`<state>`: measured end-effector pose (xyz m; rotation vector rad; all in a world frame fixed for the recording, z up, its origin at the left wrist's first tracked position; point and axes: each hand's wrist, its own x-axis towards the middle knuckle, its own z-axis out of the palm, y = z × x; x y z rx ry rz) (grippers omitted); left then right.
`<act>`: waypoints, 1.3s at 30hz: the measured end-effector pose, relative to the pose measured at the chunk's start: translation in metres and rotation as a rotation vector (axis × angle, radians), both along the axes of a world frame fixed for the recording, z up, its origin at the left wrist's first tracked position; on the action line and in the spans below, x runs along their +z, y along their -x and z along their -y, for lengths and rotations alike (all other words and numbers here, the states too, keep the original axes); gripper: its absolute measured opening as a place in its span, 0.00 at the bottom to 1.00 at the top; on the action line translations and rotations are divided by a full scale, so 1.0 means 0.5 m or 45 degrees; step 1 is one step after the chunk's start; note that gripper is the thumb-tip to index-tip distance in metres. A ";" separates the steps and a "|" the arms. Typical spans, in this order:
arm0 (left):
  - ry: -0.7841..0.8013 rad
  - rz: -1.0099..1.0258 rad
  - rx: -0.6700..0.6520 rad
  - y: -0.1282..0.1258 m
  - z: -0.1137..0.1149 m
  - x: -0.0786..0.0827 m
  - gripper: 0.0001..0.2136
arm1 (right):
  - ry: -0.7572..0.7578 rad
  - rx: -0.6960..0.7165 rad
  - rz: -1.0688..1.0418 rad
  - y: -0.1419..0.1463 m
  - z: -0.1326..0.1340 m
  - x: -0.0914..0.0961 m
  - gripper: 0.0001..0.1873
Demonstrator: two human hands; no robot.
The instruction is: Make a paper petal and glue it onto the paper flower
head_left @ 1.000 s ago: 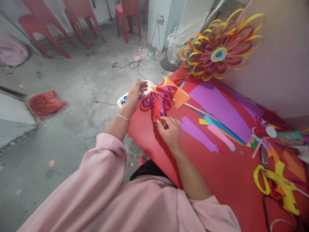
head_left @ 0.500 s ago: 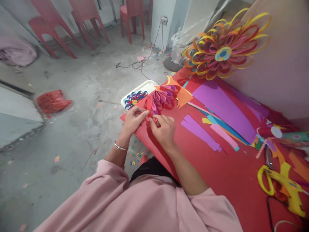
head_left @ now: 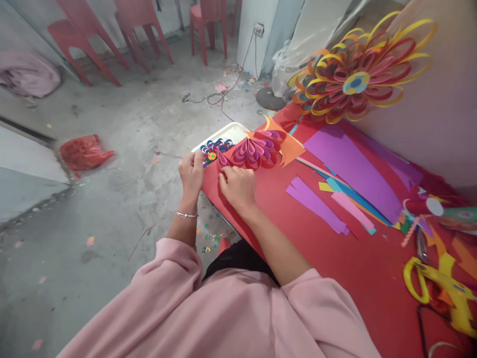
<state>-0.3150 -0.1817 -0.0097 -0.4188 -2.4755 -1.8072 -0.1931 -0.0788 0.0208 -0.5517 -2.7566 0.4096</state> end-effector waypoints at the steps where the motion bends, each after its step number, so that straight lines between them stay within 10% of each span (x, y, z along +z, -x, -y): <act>1: -0.032 0.026 -0.014 0.008 -0.005 -0.004 0.18 | -0.023 0.006 0.026 0.004 0.000 0.004 0.11; 31: 0.256 -0.194 -0.161 0.009 -0.020 -0.025 0.10 | -0.055 0.071 -0.180 -0.065 -0.037 0.001 0.15; 35: 0.138 -0.497 0.002 -0.025 -0.022 0.000 0.11 | -0.107 0.048 -0.251 -0.121 -0.050 0.021 0.15; 39: 0.046 -0.716 -0.295 -0.110 -0.069 0.052 0.12 | -0.144 -0.092 -0.351 -0.217 -0.089 0.042 0.17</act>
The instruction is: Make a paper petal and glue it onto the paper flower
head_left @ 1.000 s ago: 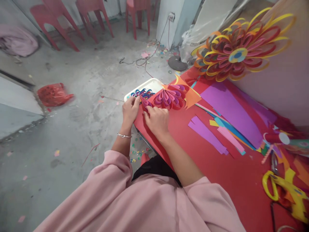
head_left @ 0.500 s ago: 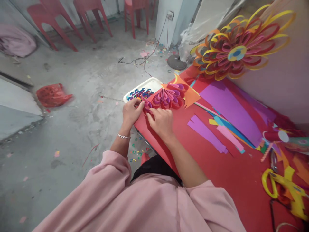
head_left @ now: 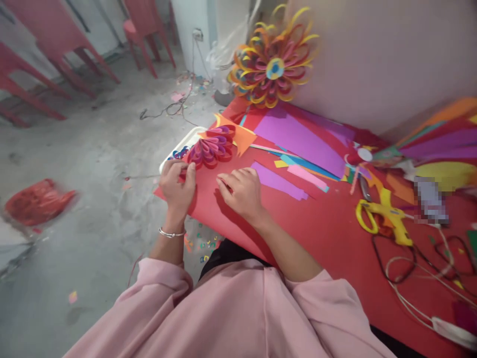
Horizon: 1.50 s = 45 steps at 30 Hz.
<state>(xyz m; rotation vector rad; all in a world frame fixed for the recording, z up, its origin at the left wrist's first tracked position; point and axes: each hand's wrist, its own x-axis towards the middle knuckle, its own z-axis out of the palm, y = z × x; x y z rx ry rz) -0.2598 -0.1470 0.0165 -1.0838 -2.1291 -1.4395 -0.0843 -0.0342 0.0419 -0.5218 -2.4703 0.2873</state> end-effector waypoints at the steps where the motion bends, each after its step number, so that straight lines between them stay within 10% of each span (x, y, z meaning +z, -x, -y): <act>1: 0.026 -0.019 -0.129 -0.026 -0.020 0.012 0.11 | -0.007 -0.045 -0.027 -0.030 -0.013 0.003 0.17; 13: 0.678 -0.502 -1.396 -0.315 -0.298 0.006 0.10 | 0.081 -0.589 -0.142 -0.392 -0.136 -0.054 0.14; 22: 0.463 -0.556 -1.420 -0.416 -0.354 -0.052 0.11 | 0.072 -0.748 -0.160 -0.456 -0.150 -0.128 0.16; 45: 0.376 -0.405 -1.566 -0.500 -0.418 -0.059 0.12 | 0.151 -0.733 -0.068 -0.507 -0.197 -0.097 0.20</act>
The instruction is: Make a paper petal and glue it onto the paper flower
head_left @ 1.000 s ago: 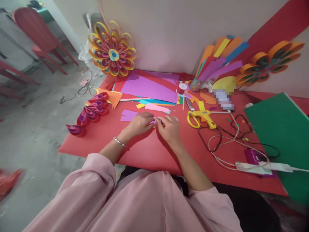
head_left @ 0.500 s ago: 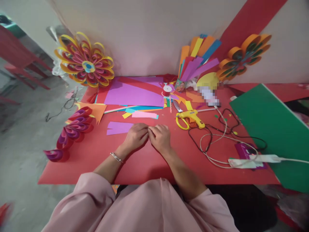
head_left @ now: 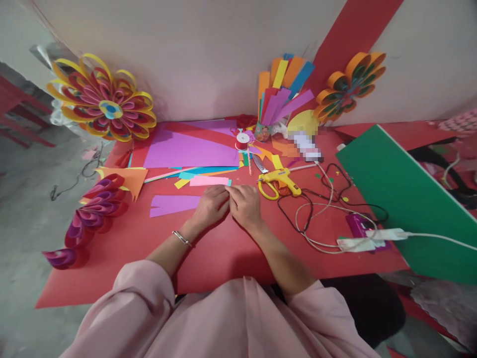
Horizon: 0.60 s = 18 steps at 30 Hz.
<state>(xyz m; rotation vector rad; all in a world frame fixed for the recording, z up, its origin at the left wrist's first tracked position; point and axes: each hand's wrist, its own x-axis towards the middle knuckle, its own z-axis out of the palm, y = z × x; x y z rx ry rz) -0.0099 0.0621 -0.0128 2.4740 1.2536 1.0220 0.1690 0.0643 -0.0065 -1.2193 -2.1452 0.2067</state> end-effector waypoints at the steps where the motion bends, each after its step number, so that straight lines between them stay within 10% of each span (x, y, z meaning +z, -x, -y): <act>1: 0.003 0.011 -0.012 -0.001 0.000 -0.002 0.12 | 0.005 0.004 -0.003 -0.001 0.003 -0.002 0.20; 18: 0.077 0.101 -0.007 0.001 0.007 -0.031 0.13 | 0.115 -0.026 -0.095 -0.003 0.017 -0.027 0.18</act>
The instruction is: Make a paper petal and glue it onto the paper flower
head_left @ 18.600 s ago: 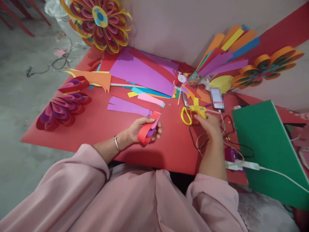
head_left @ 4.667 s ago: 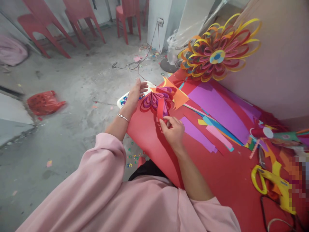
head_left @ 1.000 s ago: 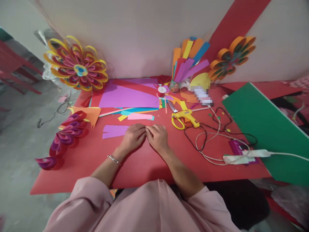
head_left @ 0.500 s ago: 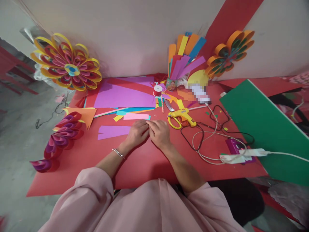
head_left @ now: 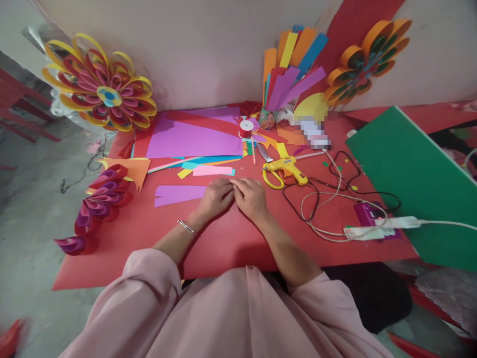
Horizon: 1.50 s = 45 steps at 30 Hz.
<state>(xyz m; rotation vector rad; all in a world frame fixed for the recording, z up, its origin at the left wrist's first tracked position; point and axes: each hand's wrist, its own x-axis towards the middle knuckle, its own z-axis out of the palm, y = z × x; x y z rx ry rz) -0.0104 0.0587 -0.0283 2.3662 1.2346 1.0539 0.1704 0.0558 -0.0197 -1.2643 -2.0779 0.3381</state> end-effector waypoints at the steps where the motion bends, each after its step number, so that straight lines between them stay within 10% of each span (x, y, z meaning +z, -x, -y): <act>1: 0.002 0.003 -0.004 0.001 0.000 -0.001 0.13 | 0.003 -0.003 -0.003 0.001 0.001 -0.001 0.18; 22: -0.004 0.080 0.137 0.003 -0.011 -0.006 0.10 | 0.032 -0.091 -0.186 -0.014 -0.005 -0.001 0.15; 36: 0.158 -0.413 0.499 0.217 0.021 0.040 0.11 | 0.273 -0.007 0.312 0.010 -0.030 0.034 0.15; 45: 0.280 -0.452 0.412 0.216 0.034 0.042 0.12 | 0.464 -0.126 0.501 0.085 -0.131 0.084 0.19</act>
